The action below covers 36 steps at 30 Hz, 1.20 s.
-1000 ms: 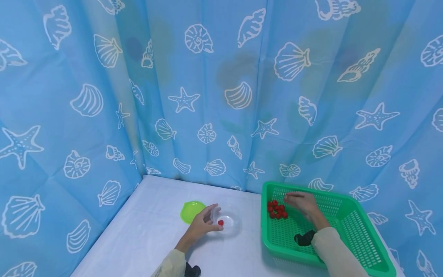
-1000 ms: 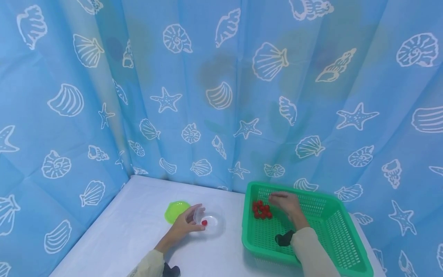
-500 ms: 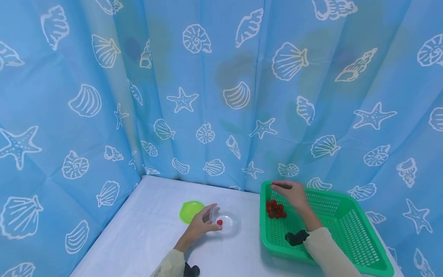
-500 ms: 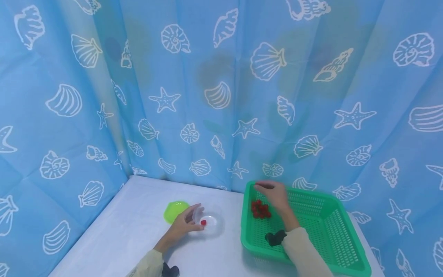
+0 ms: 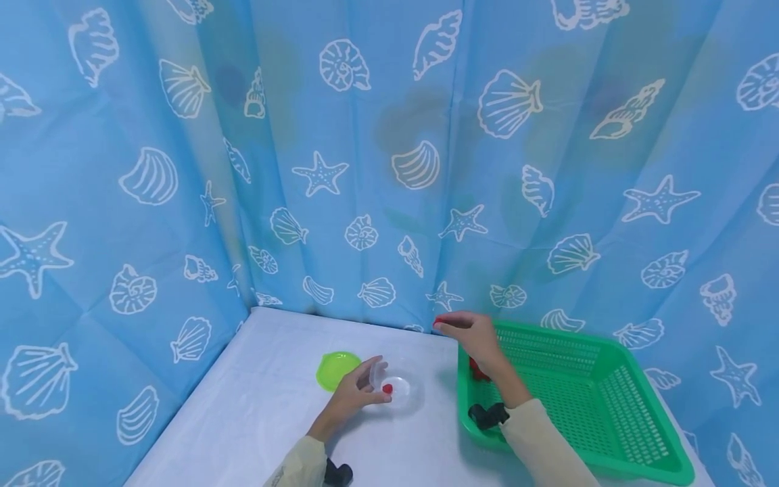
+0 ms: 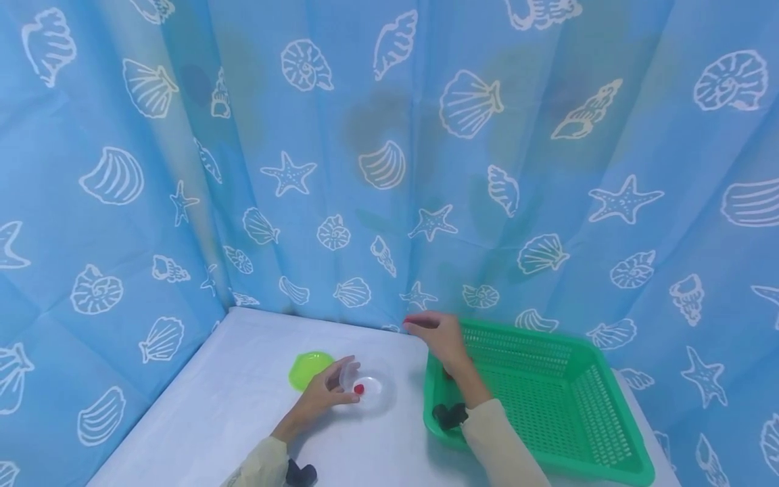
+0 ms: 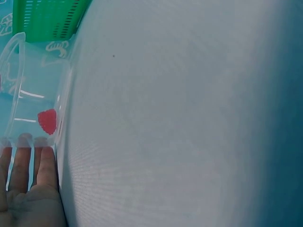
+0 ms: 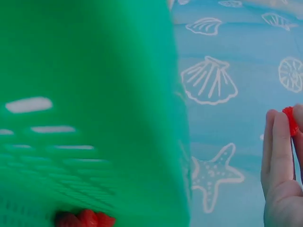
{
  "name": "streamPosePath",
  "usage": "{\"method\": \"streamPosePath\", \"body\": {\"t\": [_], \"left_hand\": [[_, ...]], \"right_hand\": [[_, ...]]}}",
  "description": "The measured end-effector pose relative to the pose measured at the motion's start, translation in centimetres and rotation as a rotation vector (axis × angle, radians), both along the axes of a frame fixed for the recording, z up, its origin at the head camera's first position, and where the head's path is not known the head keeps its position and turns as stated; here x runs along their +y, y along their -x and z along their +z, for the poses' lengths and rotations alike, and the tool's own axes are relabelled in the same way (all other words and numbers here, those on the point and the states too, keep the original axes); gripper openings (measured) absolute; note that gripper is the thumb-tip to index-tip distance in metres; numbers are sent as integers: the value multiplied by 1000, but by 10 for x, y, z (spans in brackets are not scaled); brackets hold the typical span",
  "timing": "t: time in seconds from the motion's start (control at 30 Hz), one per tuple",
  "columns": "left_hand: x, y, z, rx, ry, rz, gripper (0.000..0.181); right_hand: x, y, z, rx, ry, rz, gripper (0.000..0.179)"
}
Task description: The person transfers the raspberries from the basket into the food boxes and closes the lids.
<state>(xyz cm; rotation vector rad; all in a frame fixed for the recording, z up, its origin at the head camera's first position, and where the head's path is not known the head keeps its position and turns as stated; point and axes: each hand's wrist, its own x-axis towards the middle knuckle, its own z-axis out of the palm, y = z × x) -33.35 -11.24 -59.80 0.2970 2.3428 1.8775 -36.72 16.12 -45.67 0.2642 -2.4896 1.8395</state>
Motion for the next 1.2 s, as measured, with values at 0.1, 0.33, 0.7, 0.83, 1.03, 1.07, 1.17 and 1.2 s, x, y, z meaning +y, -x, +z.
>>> {"method": "streamPosePath", "body": {"t": [0.1,0.33,0.7,0.83,1.03,1.07,1.17,1.2], "left_hand": [[1,0,0,0,7,4,84],[0,-1,-1,2,5,5,82],[0,0,-3,21,3,-3,85],[0,0,-3,12,3,2,86],[1,-1,-2,12,2,11,86],[1,-1,-2,9,4,13,86],[1,-1,-1,0,-9,15,84],[1,-1,-1,-2,-14,16,84]], "right_hand": [[-7,-3,4,13,-2,-9,30],[-26,-14,13,55,-43,13,26],[-70,-32,-14,171,-122,-1,19],[-84,-40,-26,222,-131,-42,20],[-97,-44,-46,231,-115,-93,18],[-98,-43,-50,235,-108,-97,18],[-101,-42,-61,263,-85,-94,19],[-102,-41,-65,268,-73,-88,19]]}}
